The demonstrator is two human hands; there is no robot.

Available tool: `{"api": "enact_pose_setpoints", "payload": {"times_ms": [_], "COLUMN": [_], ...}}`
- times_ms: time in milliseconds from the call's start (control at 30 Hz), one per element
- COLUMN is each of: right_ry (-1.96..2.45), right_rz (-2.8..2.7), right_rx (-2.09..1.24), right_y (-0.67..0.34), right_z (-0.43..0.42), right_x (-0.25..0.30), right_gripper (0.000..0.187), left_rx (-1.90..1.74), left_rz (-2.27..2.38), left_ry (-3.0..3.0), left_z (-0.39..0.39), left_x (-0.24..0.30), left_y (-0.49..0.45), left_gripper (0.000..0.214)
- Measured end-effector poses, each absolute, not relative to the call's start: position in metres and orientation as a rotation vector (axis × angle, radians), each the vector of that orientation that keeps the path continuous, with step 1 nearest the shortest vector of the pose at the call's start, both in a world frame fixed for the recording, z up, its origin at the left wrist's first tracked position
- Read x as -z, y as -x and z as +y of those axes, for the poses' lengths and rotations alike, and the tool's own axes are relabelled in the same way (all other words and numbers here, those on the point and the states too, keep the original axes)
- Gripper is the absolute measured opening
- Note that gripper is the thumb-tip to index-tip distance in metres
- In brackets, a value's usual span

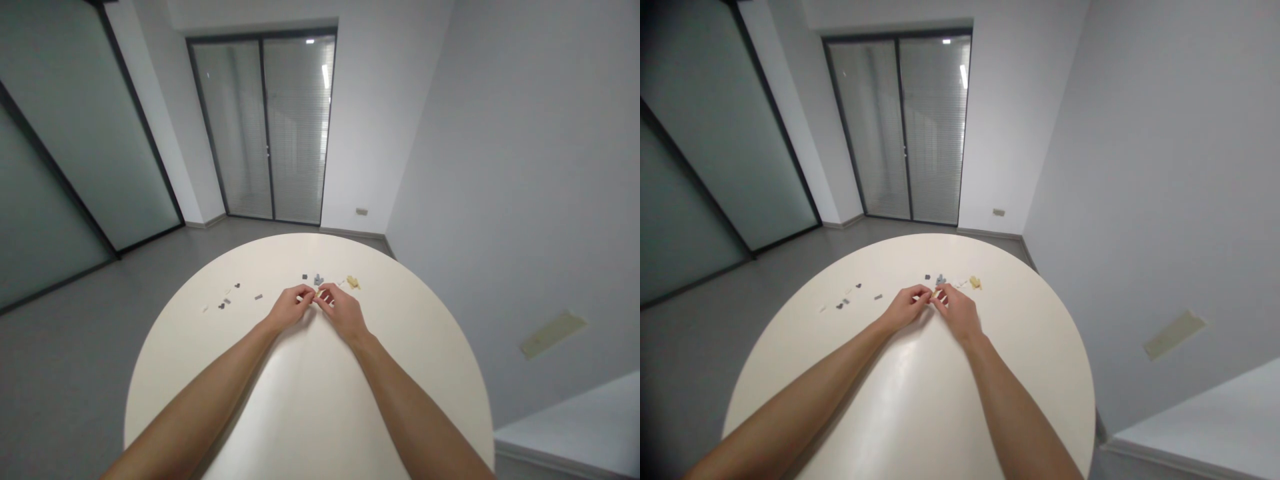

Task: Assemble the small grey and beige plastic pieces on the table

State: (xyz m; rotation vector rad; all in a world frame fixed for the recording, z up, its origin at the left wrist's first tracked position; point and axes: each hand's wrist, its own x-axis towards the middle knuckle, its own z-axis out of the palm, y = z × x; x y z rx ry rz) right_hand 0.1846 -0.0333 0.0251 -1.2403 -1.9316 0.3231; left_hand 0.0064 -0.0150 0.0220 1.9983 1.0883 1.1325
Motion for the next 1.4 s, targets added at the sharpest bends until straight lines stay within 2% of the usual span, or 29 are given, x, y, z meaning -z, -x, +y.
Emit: {"api": "enact_pose_setpoints", "payload": {"times_ms": [533,900,1400], "right_ry": [1.264,1.256,1.257], "right_rz": [-1.927,-1.929,-1.952], "right_rx": [-0.338,-0.336,-0.307], "right_y": [-0.185,-0.186,-0.186], "right_z": [-0.032,-0.032,-0.033], "right_x": [-0.023,-0.024,-0.025], "right_gripper": [0.023,0.021,0.021], "left_rx": [-1.176,-1.144,-1.154], "left_rz": [1.053,0.99,0.994], "left_ry": [-1.949,-1.841,-1.841], "left_z": [-0.008,-0.011,-0.01], "left_x": [-0.011,-0.016,-0.013], "left_y": [-0.005,-0.007,-0.007], "left_gripper": [0.018,0.026,0.023]}}
